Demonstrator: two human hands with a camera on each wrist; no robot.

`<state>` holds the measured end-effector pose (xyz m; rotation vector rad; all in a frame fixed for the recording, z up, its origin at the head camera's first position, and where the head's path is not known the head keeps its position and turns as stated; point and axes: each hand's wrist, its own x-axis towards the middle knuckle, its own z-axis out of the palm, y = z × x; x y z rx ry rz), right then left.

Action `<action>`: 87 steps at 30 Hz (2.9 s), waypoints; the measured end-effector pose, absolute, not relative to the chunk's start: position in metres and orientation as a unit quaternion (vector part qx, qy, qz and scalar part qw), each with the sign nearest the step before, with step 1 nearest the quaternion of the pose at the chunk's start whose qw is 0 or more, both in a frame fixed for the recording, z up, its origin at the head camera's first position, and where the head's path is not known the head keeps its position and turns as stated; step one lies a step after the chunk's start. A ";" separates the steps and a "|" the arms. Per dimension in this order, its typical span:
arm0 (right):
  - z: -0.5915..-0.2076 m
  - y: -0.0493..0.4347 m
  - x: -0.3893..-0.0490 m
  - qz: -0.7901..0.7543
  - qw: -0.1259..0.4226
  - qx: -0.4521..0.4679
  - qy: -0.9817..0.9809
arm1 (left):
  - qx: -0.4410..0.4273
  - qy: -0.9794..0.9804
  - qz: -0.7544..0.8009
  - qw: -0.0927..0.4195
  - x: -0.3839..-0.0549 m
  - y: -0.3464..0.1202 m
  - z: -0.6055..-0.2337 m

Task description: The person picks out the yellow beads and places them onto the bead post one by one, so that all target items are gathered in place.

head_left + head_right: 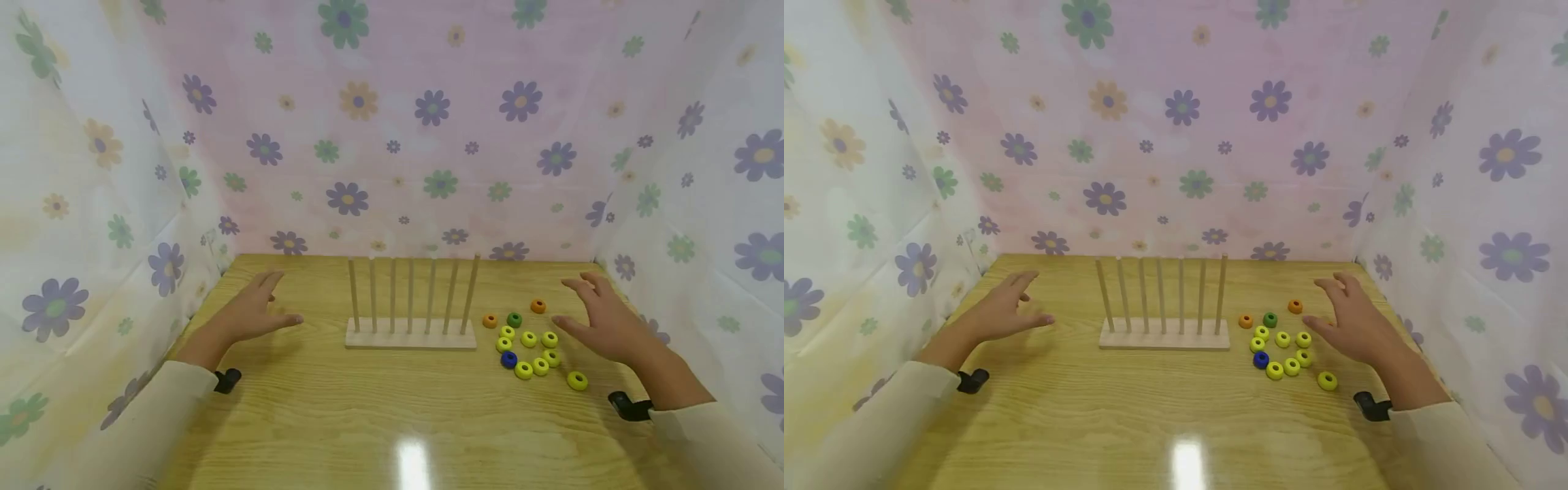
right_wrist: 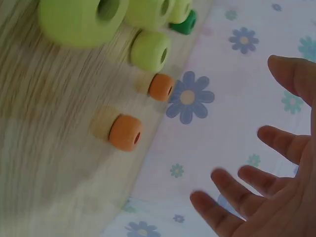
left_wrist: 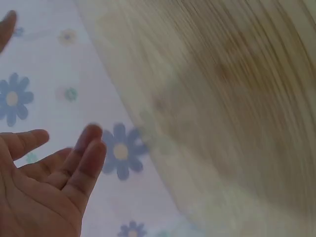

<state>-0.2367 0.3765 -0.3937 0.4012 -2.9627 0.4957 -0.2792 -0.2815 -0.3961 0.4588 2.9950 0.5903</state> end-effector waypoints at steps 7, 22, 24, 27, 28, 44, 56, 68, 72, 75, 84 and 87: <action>-0.403 0.376 -0.229 0.271 0.042 0.123 -0.954 | 0.164 0.932 0.319 0.049 -0.277 -0.248 -0.411; -0.434 0.392 -0.240 0.368 -0.027 0.106 -0.923 | 0.154 0.866 0.467 0.095 -0.276 -0.207 -0.432; -0.437 0.394 -0.243 0.387 -0.028 0.112 -0.915 | 0.151 0.856 0.484 0.101 -0.276 -0.206 -0.435; -0.441 0.395 -0.245 0.406 -0.027 0.114 -0.906 | 0.146 0.842 0.507 0.111 -0.276 -0.203 -0.438; -0.441 0.395 -0.245 0.408 -0.028 0.114 -0.905 | 0.143 0.838 0.515 0.114 -0.277 -0.202 -0.439; -0.457 0.409 -0.242 0.447 -0.101 0.095 -0.884 | 0.146 0.841 0.494 0.165 -0.281 -0.189 -0.455; -0.459 0.412 -0.245 0.395 -0.088 0.092 -0.910 | 0.130 0.848 0.486 0.166 -0.280 -0.188 -0.453; -0.461 0.412 -0.247 0.406 -0.102 0.091 -0.904 | 0.146 0.848 0.481 0.171 -0.281 -0.185 -0.454; -0.461 0.412 -0.249 0.406 -0.101 0.089 -0.904 | 0.141 0.850 0.479 0.168 -0.281 -0.185 -0.455; -0.461 0.410 -0.251 0.404 -0.098 0.092 -0.905 | 0.137 0.852 0.479 0.163 -0.282 -0.186 -0.455; -0.454 0.405 -0.252 0.334 -0.059 0.102 -0.935 | 0.125 0.860 0.469 0.159 -0.282 -0.188 -0.454; -0.449 0.402 -0.251 0.328 -0.050 0.100 -0.938 | 0.120 0.861 0.468 0.160 -0.283 -0.188 -0.453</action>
